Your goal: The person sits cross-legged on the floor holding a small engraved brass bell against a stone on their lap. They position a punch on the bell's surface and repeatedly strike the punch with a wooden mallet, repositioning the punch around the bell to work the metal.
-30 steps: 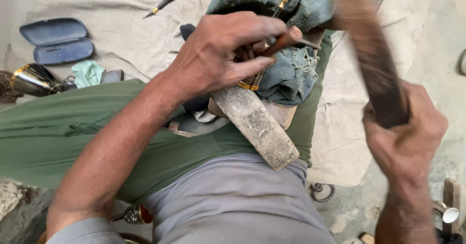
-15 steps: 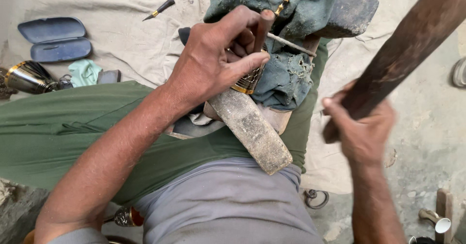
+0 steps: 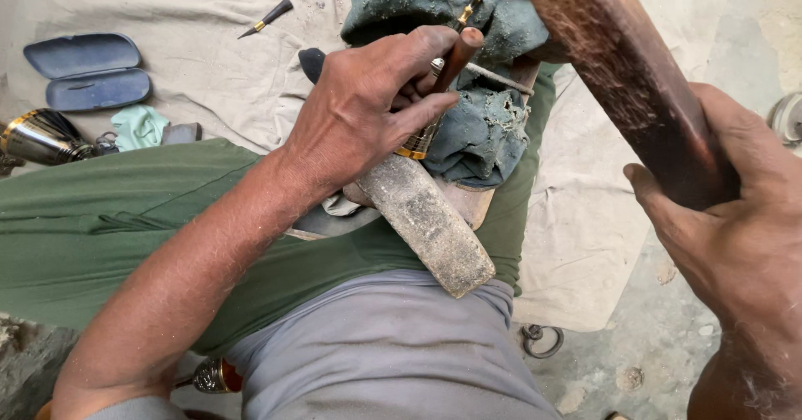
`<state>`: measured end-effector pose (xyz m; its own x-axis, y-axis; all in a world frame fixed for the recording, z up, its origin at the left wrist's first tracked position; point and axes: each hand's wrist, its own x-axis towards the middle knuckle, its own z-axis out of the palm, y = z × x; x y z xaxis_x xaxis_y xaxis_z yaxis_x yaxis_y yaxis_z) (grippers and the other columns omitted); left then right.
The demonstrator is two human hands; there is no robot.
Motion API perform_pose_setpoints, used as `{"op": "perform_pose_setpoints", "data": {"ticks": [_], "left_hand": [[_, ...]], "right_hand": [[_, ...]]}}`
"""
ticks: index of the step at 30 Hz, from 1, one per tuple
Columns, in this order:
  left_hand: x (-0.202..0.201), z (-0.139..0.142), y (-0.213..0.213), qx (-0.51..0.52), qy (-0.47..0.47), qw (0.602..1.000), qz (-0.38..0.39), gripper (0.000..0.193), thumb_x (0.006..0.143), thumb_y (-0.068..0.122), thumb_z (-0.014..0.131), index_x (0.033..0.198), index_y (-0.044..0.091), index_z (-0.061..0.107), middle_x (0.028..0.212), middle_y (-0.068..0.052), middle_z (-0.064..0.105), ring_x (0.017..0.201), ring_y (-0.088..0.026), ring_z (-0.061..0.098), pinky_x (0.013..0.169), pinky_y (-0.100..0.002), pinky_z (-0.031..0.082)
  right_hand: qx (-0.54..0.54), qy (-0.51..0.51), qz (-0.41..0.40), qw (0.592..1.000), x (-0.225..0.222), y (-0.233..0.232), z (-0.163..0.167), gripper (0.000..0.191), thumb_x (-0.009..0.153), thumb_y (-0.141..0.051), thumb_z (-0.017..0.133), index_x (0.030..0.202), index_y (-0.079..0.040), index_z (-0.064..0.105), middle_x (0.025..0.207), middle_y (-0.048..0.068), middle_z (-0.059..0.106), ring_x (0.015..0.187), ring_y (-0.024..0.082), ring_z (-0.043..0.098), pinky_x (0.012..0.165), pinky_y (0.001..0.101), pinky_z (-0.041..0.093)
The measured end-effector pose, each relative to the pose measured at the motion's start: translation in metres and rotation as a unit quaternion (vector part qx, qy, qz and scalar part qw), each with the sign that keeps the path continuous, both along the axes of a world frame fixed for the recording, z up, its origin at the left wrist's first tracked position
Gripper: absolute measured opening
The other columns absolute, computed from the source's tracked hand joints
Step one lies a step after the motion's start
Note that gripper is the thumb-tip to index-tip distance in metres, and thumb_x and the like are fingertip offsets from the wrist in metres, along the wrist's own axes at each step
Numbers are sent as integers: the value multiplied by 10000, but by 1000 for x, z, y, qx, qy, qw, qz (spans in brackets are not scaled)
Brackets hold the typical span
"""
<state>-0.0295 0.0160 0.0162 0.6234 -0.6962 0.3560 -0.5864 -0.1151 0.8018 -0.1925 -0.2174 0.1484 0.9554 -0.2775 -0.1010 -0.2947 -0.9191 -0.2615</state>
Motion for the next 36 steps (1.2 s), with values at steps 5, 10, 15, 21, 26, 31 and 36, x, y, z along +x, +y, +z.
{"op": "perform_pose_setpoints", "data": {"ticks": [5,10,15,21,26,31,36], "left_hand": [[4,0,1,-14,0,1000,-18,563,990,114,845,1476,130,561,1037,-51,701,880,-143,723,809,-278,635],[6,1,1,1,-16,1000,-23,530,986,133,858,1435,108,577,1005,-59,681,868,-163,703,785,-298,615],[7,3,0,12,-16,1000,-23,507,973,117,853,1413,111,601,923,-65,656,819,-171,677,747,-315,593],[8,3,0,4,-6,1000,-27,517,975,103,851,1424,124,597,925,-59,634,800,-163,659,730,-306,586],[9,-1,0,-8,-13,999,-35,525,981,94,845,1444,119,597,947,-46,649,804,-154,661,741,-296,593],[9,-3,-1,-9,-26,999,-39,516,994,100,842,1441,127,586,976,-37,658,836,-141,670,765,-290,594],[9,-3,-1,2,-22,999,-33,520,989,107,853,1437,144,590,946,-32,646,823,-134,658,756,-292,585]], "right_hand": [[-12,-32,39,999,1,-2,1,564,860,47,795,1384,40,583,972,209,701,821,263,701,717,369,588],[-34,28,70,997,2,-4,4,498,926,70,762,1395,2,611,883,158,700,700,194,692,577,304,554],[-10,-25,89,996,8,1,6,523,907,69,773,1396,45,590,842,149,652,707,194,655,599,301,527],[-12,-2,65,998,10,3,6,516,925,52,783,1408,9,607,850,131,660,715,189,661,622,323,532],[64,-87,43,993,2,-1,-4,592,885,-19,789,1423,4,543,1042,148,658,887,207,661,739,326,576],[-4,-58,76,995,-6,-14,-13,582,892,10,796,1423,23,559,1013,176,675,874,238,681,751,364,596],[-15,-7,71,997,-9,-23,-16,489,900,-5,772,1358,3,599,849,137,659,671,199,646,585,340,564]]}}
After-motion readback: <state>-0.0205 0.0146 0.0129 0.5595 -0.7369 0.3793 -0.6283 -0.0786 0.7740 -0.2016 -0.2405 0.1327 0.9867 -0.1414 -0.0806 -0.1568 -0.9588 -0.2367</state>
